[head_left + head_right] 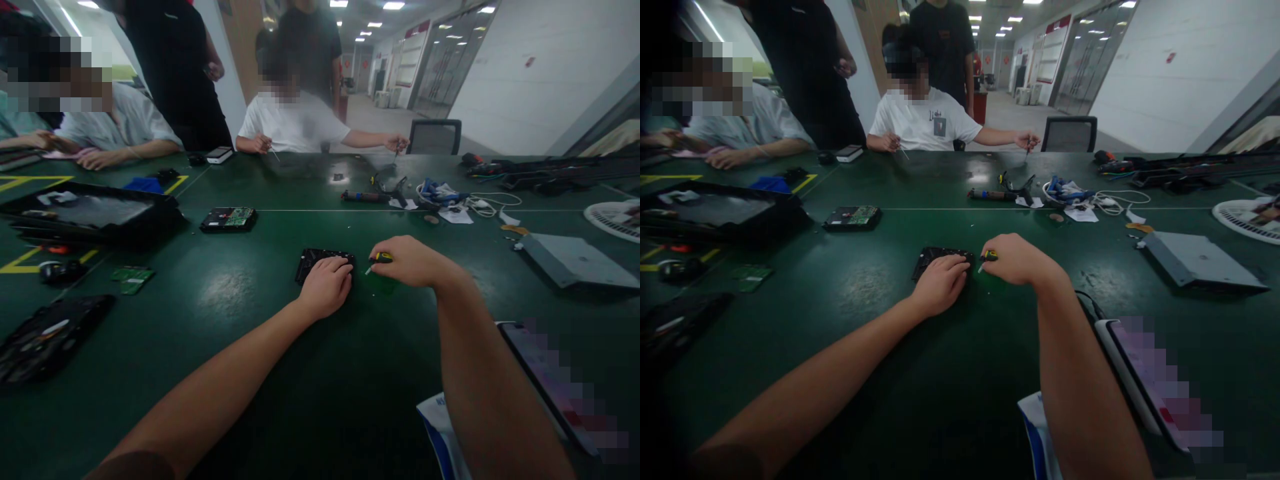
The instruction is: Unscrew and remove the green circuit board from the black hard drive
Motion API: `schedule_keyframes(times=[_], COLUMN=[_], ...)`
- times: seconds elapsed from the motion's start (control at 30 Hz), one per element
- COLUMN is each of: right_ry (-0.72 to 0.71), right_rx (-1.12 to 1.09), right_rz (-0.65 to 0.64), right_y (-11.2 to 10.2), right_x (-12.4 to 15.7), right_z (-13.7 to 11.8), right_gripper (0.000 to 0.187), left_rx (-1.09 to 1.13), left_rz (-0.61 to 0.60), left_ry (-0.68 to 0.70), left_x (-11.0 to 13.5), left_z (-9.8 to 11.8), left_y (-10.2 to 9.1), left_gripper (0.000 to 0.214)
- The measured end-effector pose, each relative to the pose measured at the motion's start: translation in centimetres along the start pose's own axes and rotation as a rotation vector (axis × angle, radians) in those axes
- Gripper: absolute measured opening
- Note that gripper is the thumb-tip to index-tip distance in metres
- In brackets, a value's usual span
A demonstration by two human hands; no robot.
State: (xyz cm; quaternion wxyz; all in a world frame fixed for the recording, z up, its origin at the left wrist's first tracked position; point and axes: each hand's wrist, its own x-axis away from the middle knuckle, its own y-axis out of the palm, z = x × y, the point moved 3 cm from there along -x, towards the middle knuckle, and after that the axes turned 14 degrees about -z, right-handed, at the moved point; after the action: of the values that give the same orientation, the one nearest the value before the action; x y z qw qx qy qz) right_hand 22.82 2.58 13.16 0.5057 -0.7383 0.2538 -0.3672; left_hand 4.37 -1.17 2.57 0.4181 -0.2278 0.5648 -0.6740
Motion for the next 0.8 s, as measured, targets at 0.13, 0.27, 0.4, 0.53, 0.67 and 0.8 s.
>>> schedule_keyframes(times=[0.13, 0.27, 0.4, 0.53, 0.67, 0.8], right_ry=[-0.081, -0.070, 0.069, 0.192, 0.243, 0.248], right_rx=[-0.008, -0.012, 0.069, 0.127, 0.151, 0.142], right_rz=[-0.209, -0.200, -0.065, 0.022, 0.109, 0.150], right_y=[1.3, 2.3, 2.7, 2.8, 2.8, 2.8], right_x=[-0.8, -1.9, -2.7, -3.3, -3.5, -3.7], right_z=[-1.2, -1.1, -0.5, -0.4, -0.5, -0.2], right_gripper=[0.013, 0.014, 0.018, 0.021, 0.018, 0.019], left_rx=[-0.011, -0.023, -0.010, 0.006, 0.010, 0.020], left_rz=[0.006, 0.033, 0.045, 0.062, 0.066, 0.074], left_ry=[-0.004, -0.053, -0.082, -0.085, -0.080, -0.075], left_x=[-0.1, -0.3, -0.4, -0.3, -0.2, -0.3], left_z=[-0.5, -1.4, -2.2, -2.2, -2.1, -2.1], left_y=[0.1, 0.1, 0.1, 0.1, 0.1, 0.2], left_gripper=[0.038, 0.036, 0.034, 0.035, 0.034, 0.033])
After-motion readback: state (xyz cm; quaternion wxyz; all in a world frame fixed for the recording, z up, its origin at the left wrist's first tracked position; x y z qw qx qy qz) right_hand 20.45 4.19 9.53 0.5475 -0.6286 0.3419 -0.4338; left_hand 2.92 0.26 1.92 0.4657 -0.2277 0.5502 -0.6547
